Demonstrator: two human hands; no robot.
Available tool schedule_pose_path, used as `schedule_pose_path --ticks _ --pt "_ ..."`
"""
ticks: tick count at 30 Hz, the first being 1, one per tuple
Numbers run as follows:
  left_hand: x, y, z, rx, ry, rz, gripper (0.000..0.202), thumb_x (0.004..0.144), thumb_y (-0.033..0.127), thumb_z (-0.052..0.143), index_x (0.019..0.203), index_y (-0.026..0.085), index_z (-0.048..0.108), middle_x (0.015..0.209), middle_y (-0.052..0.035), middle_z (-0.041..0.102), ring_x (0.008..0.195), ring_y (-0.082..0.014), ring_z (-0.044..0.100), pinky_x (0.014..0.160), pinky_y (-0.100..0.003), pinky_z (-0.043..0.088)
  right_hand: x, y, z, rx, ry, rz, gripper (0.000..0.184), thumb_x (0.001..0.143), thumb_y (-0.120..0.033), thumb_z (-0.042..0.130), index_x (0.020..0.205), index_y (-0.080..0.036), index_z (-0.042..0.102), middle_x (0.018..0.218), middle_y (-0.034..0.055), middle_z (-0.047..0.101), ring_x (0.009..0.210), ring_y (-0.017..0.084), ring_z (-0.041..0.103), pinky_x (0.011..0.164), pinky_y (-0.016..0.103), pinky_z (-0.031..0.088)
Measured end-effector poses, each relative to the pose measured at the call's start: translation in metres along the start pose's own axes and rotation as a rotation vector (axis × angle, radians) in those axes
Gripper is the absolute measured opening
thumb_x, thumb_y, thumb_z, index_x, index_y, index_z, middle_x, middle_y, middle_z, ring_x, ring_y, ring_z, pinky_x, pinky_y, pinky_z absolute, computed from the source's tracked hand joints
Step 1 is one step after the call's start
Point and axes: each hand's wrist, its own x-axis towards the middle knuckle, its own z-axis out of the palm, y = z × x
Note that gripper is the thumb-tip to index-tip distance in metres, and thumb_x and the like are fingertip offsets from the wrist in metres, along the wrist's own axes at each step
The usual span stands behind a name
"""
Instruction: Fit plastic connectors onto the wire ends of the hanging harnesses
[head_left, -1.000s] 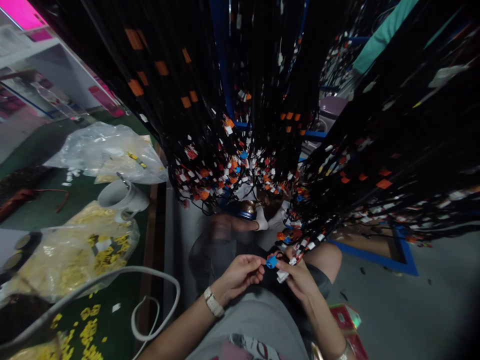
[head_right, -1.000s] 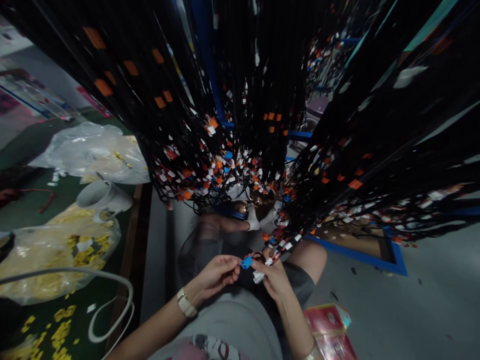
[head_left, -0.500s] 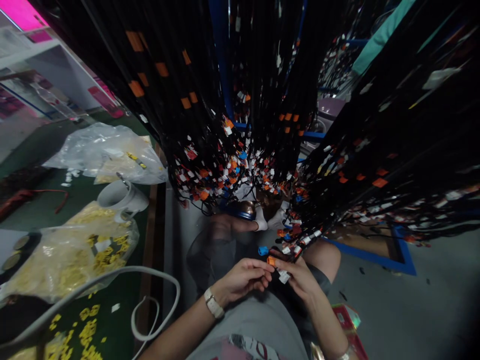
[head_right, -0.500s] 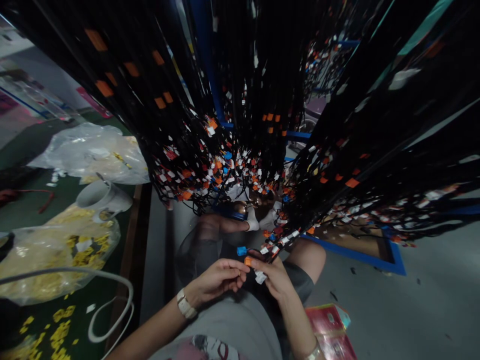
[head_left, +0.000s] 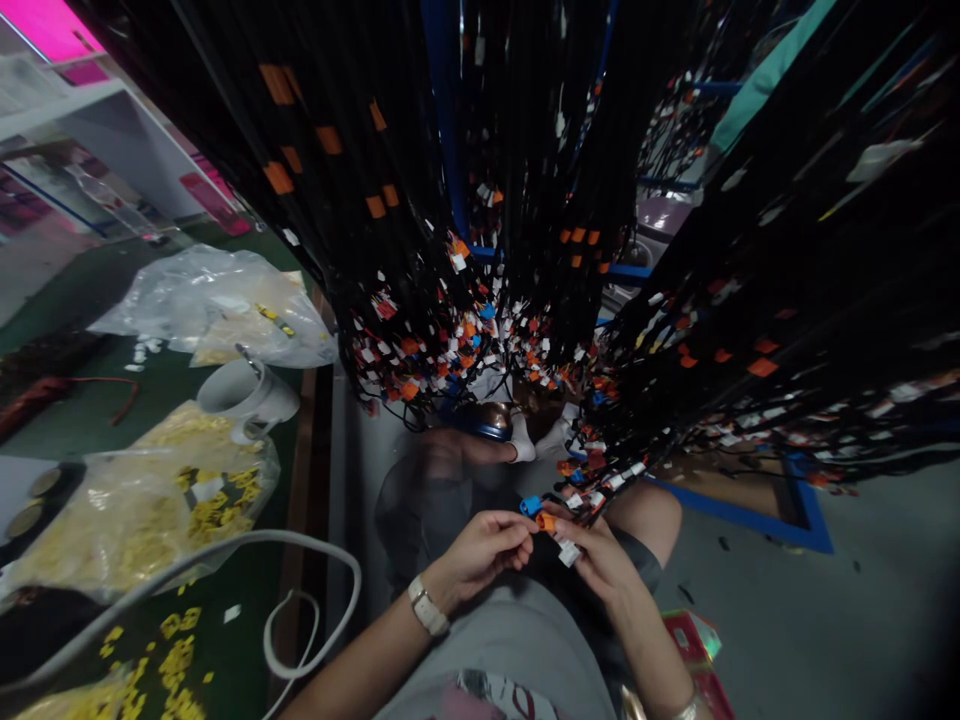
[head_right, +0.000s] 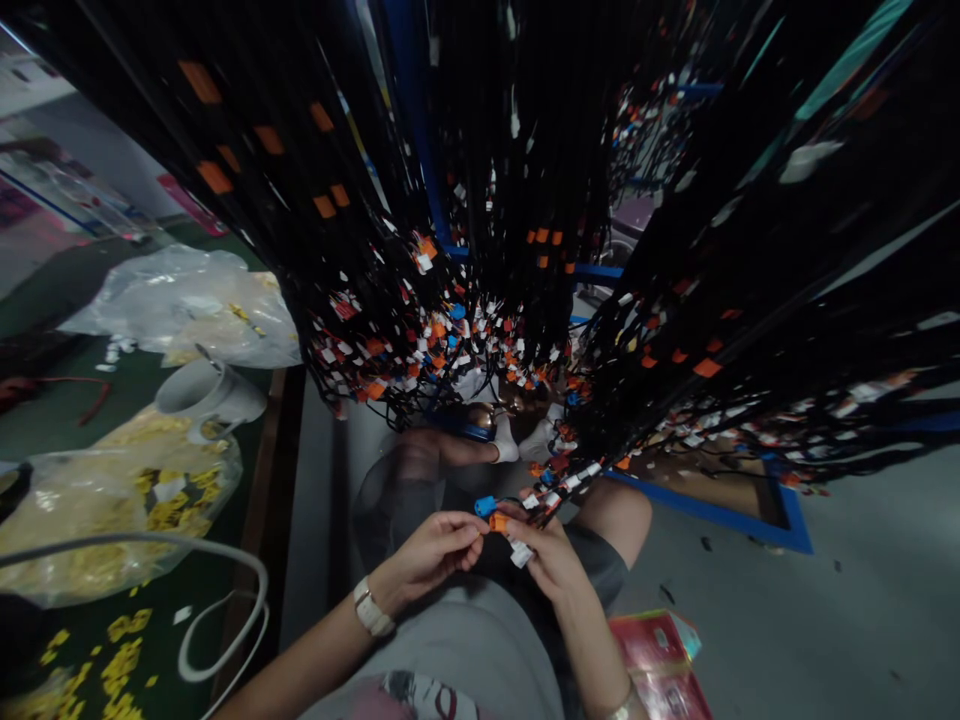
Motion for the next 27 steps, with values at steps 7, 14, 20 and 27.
schedule_pose_path --ticks 7,14,20,27 --pt "0.001 -0.001 0.003 -0.025 0.029 -0.016 0.027 0.068 0.026 0.076 0.085 0.009 0.064 0.077 -0.008 0.066 0.062 -0.0102 0.061 0.059 -0.019 0.046 0.003 0.003 -0.003 0.017 -0.01 0.015 0.049 0.054 -0.023 0.082 0.099 -0.025 0.065 0.09 0.0029 0.073 0.08 0.024 0.066 0.08 0.039 0.049" --pt "0.007 -0.005 0.001 -0.042 0.076 0.021 0.018 0.068 0.022 0.073 0.074 0.009 0.061 0.065 -0.0018 0.058 0.053 -0.0058 0.051 0.051 -0.016 0.04 0.002 0.002 -0.003 -0.03 -0.007 0.032 0.036 0.054 -0.024 0.083 0.086 -0.022 0.069 0.087 0.0047 0.073 0.077 0.021 0.065 0.074 0.032 0.049" --pt "0.008 -0.002 0.002 -0.043 0.144 -0.046 0.015 0.064 0.016 0.07 0.076 0.01 0.063 0.061 0.0003 0.056 0.05 -0.0053 0.049 0.049 -0.016 0.036 0.0 0.0 0.001 -0.04 0.045 0.035 0.041 0.052 -0.025 0.085 0.088 -0.02 0.067 0.078 0.0028 0.072 0.069 0.017 0.064 0.067 0.029 0.049" --pt "0.01 -0.009 -0.002 -0.007 0.135 -0.082 0.02 0.065 0.019 0.073 0.08 0.008 0.068 0.066 -0.0029 0.061 0.053 -0.0056 0.053 0.049 -0.015 0.038 0.001 0.003 0.008 -0.065 0.139 -0.029 0.043 0.053 -0.032 0.085 0.088 -0.019 0.063 0.075 0.0022 0.07 0.061 0.012 0.059 0.053 0.021 0.044"
